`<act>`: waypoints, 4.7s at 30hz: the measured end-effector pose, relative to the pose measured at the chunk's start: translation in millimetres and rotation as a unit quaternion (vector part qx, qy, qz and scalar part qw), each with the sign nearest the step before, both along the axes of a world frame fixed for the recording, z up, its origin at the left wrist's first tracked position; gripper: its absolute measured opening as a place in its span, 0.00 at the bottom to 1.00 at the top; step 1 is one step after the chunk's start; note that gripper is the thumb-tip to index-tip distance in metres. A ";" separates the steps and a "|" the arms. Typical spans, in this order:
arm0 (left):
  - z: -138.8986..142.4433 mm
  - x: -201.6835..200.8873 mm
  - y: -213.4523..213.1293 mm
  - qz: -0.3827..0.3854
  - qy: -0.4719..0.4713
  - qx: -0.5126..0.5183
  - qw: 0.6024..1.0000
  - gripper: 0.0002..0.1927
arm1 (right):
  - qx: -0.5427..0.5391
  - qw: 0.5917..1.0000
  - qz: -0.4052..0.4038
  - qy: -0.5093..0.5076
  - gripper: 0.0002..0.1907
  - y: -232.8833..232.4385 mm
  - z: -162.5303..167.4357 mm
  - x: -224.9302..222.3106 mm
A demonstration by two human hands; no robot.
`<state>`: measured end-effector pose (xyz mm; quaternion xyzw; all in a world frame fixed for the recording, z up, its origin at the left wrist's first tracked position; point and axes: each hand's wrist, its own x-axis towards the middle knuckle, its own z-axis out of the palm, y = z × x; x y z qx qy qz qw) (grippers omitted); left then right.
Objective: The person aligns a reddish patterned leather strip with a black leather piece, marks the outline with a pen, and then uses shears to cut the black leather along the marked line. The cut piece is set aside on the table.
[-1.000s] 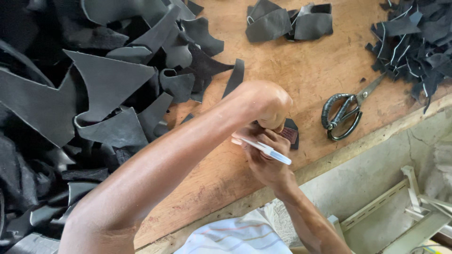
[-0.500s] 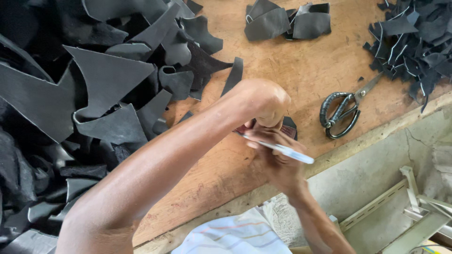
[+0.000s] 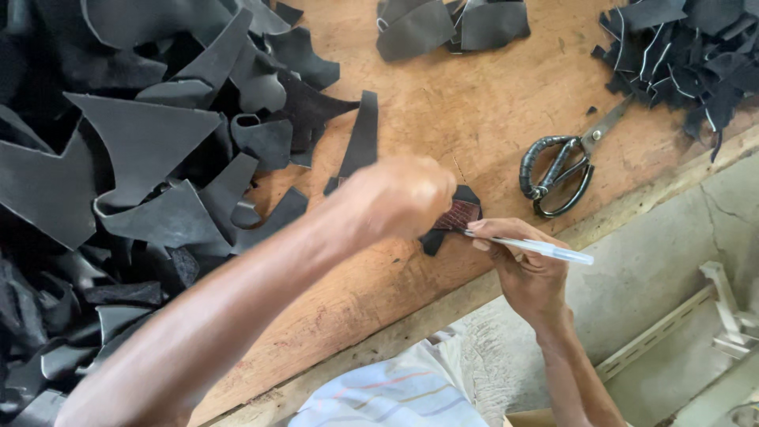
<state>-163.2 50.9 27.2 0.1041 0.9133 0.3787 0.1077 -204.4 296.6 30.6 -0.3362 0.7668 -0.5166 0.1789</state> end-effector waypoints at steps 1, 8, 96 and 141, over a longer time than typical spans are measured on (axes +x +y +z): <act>4.0 7.8 3.9 0.013 0.004 -0.024 1.000 0.05 | 0.008 1.000 -0.003 0.014 0.08 1.4 -0.3 -1.5; 34.7 61.6 37.0 0.094 0.006 -0.080 0.992 0.18 | 0.011 0.999 0.012 0.038 0.08 8.1 -1.0 -10.3; -0.4 169.1 70.5 0.388 0.069 0.208 0.895 0.15 | 0.194 0.943 0.068 0.263 0.16 -94.7 37.4 -64.8; 7.3 27.7 35.7 0.203 0.124 -0.014 0.971 0.25 | 0.339 0.900 -0.270 0.055 0.23 38.6 11.3 -90.0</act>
